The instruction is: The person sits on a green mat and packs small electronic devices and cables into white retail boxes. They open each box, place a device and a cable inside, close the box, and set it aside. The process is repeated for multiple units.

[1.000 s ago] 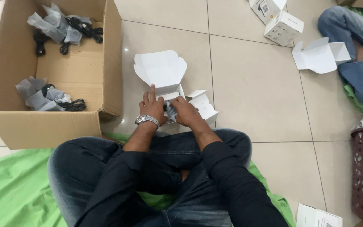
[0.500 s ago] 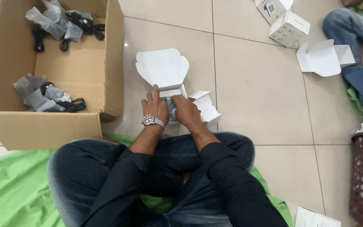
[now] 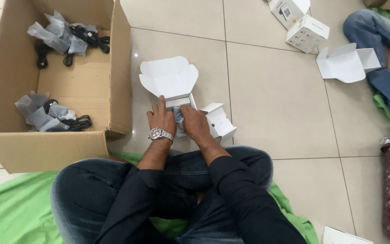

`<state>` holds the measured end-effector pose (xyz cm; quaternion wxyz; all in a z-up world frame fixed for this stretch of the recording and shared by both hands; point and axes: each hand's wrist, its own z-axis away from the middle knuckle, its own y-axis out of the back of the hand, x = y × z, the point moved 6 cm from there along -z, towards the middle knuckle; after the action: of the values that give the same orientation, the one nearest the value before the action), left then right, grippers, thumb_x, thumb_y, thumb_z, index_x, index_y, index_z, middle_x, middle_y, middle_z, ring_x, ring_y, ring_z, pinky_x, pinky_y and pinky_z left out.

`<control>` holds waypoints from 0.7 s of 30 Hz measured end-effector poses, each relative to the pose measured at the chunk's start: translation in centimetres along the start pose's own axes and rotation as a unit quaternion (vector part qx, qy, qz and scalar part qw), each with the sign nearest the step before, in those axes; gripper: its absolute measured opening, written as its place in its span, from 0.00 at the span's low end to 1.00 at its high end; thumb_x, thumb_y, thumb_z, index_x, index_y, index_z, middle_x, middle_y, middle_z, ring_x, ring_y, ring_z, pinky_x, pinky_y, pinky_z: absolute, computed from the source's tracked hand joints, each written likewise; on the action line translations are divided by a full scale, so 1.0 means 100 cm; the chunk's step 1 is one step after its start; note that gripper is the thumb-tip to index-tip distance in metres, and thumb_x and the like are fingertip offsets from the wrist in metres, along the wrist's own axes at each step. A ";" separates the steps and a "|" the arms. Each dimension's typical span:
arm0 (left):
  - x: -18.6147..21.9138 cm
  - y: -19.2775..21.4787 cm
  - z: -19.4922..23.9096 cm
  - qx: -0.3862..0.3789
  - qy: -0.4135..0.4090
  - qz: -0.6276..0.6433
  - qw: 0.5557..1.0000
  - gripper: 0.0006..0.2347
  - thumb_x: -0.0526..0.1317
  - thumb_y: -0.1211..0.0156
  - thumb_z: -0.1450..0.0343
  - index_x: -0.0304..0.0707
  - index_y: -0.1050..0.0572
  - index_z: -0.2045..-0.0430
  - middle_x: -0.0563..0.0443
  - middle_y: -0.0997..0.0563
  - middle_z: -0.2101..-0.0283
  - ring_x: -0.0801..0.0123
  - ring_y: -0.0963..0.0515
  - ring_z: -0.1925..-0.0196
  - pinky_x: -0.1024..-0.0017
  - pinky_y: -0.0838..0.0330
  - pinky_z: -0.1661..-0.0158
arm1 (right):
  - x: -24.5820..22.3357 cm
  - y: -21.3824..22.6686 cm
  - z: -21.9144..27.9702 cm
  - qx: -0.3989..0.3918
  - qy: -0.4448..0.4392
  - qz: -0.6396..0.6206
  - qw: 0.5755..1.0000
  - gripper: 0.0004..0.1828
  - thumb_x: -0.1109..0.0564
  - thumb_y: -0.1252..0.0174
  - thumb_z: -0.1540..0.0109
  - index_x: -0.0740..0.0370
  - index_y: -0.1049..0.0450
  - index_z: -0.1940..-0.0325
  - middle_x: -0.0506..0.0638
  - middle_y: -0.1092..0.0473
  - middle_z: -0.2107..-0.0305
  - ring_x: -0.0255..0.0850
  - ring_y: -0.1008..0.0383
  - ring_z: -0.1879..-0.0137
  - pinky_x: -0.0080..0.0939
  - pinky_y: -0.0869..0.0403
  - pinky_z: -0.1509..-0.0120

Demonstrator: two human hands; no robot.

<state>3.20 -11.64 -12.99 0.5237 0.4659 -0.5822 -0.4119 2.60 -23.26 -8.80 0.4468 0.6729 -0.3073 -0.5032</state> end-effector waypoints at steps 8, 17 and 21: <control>-0.009 0.007 -0.003 0.006 -0.021 -0.031 0.999 0.08 0.39 0.40 0.34 0.41 0.14 0.71 0.44 0.37 0.28 0.52 0.30 0.42 0.53 0.34 0.50 | 0.013 0.029 0.010 0.077 0.010 -0.014 0.997 0.27 0.67 0.42 0.47 0.58 0.26 0.43 0.56 0.33 0.37 0.54 0.36 0.29 0.52 0.32 0.29; -0.014 0.022 -0.003 -0.038 -0.023 -0.008 0.999 0.08 0.35 0.40 0.34 0.42 0.15 0.68 0.45 0.43 0.24 0.53 0.30 0.42 0.54 0.32 0.50 | 0.110 0.034 0.051 -0.165 -0.449 0.068 0.875 0.65 0.46 0.22 0.54 0.54 0.55 0.22 0.62 0.51 0.30 0.63 0.55 0.23 0.72 0.40 0.30; -0.016 0.026 0.000 -0.063 -0.031 0.021 0.997 0.09 0.33 0.39 0.36 0.44 0.15 0.66 0.44 0.48 0.23 0.51 0.32 0.38 0.54 0.31 0.48 | 0.129 0.022 0.052 -0.180 -0.447 0.070 0.873 0.52 0.50 0.27 0.53 0.60 0.41 0.27 0.58 0.37 0.35 0.57 0.39 0.28 0.56 0.28 0.31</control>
<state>2.96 -9.46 -10.88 0.5418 0.4070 -0.5808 -0.4512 1.71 -36.80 -12.48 0.4091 0.2608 -0.4244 -0.7645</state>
